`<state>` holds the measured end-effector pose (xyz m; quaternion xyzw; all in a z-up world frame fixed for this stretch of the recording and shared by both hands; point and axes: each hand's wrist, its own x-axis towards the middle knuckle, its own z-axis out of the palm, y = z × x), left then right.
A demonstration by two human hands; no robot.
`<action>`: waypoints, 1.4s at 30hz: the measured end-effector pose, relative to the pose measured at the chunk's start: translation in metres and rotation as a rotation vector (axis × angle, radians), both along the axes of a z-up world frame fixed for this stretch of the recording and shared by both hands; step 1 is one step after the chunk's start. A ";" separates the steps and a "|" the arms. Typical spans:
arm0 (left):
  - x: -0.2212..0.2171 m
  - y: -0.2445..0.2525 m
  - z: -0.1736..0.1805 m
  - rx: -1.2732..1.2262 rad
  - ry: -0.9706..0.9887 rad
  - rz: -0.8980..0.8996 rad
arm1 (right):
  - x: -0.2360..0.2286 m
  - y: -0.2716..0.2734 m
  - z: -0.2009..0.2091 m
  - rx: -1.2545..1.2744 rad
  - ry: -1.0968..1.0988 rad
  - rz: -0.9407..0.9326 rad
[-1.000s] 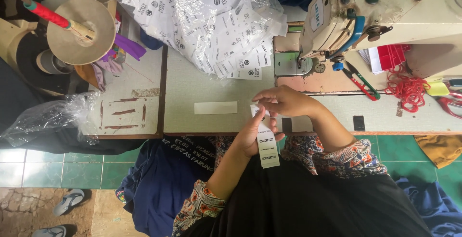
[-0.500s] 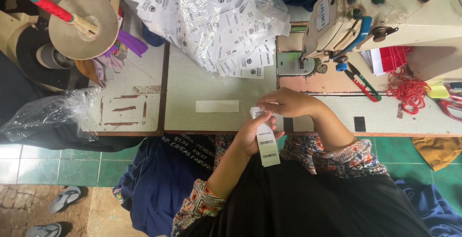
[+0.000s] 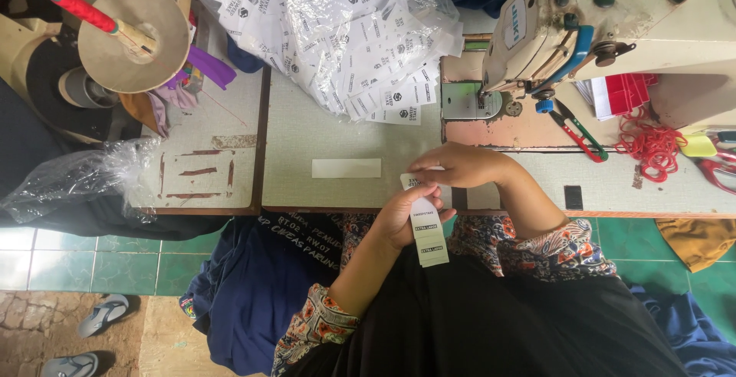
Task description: Sorting and stacking small garment labels on a workbench next to a sewing machine
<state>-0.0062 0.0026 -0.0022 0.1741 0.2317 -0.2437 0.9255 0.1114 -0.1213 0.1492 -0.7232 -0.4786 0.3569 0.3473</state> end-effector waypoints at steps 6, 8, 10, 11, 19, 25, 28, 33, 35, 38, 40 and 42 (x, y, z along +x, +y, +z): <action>0.002 -0.001 0.012 0.014 -0.005 -0.011 | 0.004 0.002 -0.011 0.099 0.015 -0.082; 0.003 0.000 0.002 0.029 -0.029 -0.034 | 0.004 0.003 -0.005 0.073 0.025 -0.101; 0.005 0.001 -0.005 0.044 -0.052 -0.057 | 0.012 0.008 -0.008 0.047 0.035 -0.121; 0.006 0.001 -0.007 0.029 -0.051 -0.038 | 0.020 0.013 -0.015 0.031 -0.094 -0.251; 0.010 0.009 0.002 0.084 -0.076 -0.018 | 0.108 0.027 -0.092 -0.197 -0.701 -0.593; 0.019 0.017 -0.010 0.093 -0.089 0.079 | 0.114 0.030 -0.087 -0.285 -0.401 -0.615; 0.024 0.021 -0.005 0.131 -0.048 0.157 | 0.077 0.020 -0.058 -0.172 -0.205 -0.771; 0.040 0.010 -0.022 0.081 -0.042 0.303 | -0.001 -0.002 -0.014 0.331 0.084 -0.672; 0.038 0.004 -0.007 0.096 -0.013 0.284 | -0.024 -0.007 -0.013 0.358 0.116 -0.663; 0.042 0.000 -0.020 0.091 -0.002 0.256 | -0.038 -0.011 -0.020 0.432 0.122 -0.660; 0.044 -0.002 -0.037 0.075 -0.009 0.243 | -0.041 -0.010 -0.021 0.477 0.106 -0.672; 0.046 -0.005 -0.049 0.092 -0.079 0.285 | -0.041 -0.006 -0.014 0.545 0.141 -0.675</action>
